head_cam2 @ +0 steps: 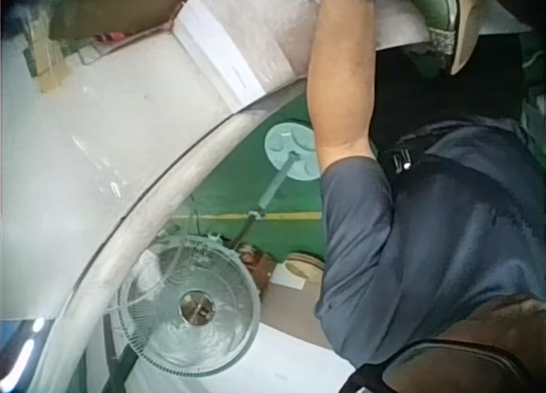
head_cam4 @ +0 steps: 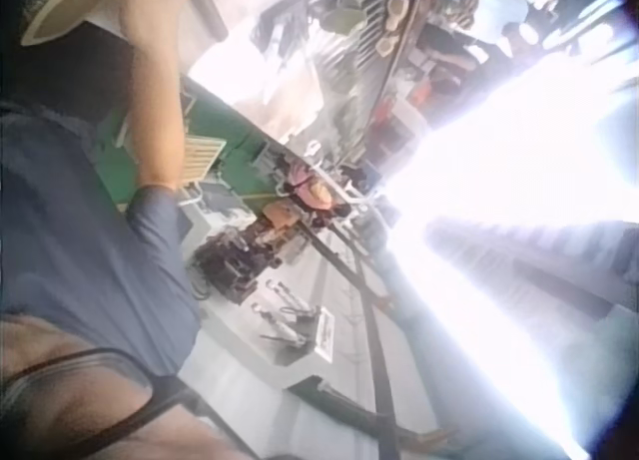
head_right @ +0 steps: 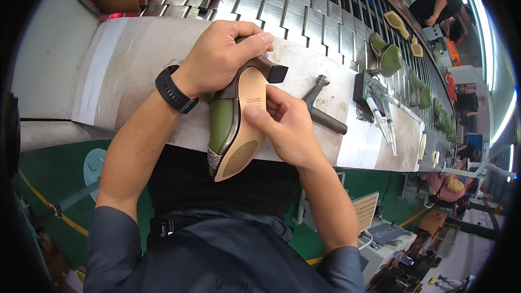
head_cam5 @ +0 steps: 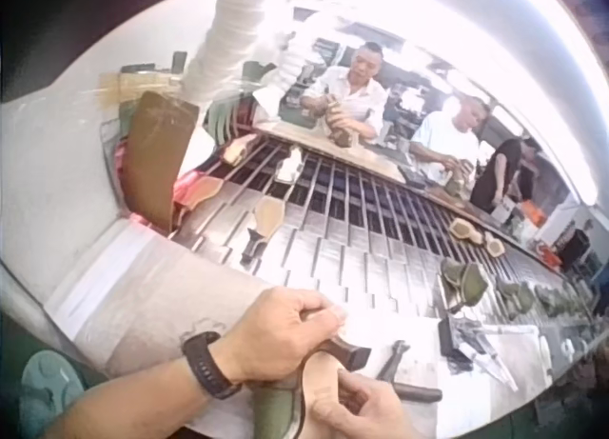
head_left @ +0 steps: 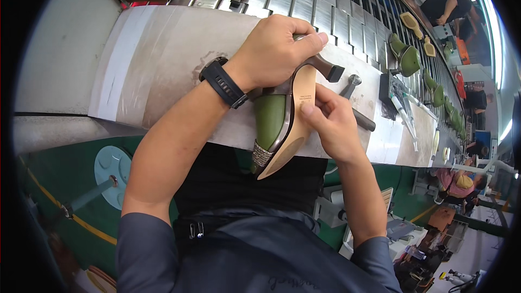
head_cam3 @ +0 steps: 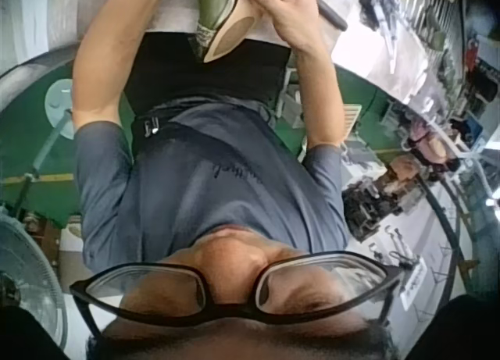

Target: The person assembles high-heeled shoes by taking shoe uppers on lasts and soles from a conveyor belt, pressing the soles onto the shoe uppers by hand, hammering the edges with a hammer, and returning the assembled shoes to the conveyor belt.

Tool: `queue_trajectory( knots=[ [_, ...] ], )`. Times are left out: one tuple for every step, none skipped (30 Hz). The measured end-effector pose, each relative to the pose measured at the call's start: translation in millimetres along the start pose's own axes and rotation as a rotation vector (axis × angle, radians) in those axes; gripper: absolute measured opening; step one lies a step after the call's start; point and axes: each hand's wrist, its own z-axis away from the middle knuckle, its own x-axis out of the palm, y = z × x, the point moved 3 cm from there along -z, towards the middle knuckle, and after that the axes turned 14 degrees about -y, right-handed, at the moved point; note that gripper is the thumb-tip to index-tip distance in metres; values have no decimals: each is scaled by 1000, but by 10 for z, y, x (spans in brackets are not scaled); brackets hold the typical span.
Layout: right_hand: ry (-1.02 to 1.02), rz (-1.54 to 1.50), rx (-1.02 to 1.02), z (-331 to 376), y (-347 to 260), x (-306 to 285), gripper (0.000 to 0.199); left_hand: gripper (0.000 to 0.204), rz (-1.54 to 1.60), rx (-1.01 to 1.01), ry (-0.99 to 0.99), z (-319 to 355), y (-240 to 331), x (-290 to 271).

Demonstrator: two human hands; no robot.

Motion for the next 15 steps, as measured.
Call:
queue_trajectory(
  knots=[
    [-48, -60, -17, 27, -6, 16, 58, 39, 5, -14, -1, 1, -4, -6],
    [-83, -99, -10, 49, 7, 10, 63, 40, 10, -29, -3, 1, -10, -9],
    [-84, -99, -6, 52, 8, 28, 63, 40, 13, -30, 0, 3, -11, -8],
    [-78, -88, 8, 53, 5, 55, 60, 40, 23, -34, 5, 12, -13, -1],
    [-72, -78, 22, 51, -6, 80, 58, 39, 34, -37, 9, 20, -13, 5],
    [-72, -81, 24, 47, -45, 110, 58, 39, 35, -40, 9, 27, -7, 13],
    [-55, -53, 56, 47, -96, 144, 54, 39, -3, -25, 26, 35, 9, 19],
    [-38, -24, 88, 38, -130, 171, 50, 39, -41, -9, 44, 38, 18, 18],
    [-36, -28, 89, 15, -148, 195, 50, 39, -40, -12, 41, 35, 14, 18],
    [0, -24, 114, 4, -164, 203, 48, 39, -44, -18, 51, 21, 19, 25],
    [35, -20, 139, -2, -169, 209, 45, 39, -47, -24, 62, 11, 25, 28],
    [39, -20, 138, -5, -157, 222, 45, 39, -47, -21, 58, 9, 26, 31],
    [56, -15, 113, -19, -135, 219, 43, 39, -46, -27, 52, 8, 18, 24],
    [72, -9, 88, -29, -116, 210, 41, 39, -46, -32, 47, 7, 17, 17],
    [71, -7, 84, -45, -100, 199, 41, 39, -49, -29, 48, 11, 22, 15]
  ],
)
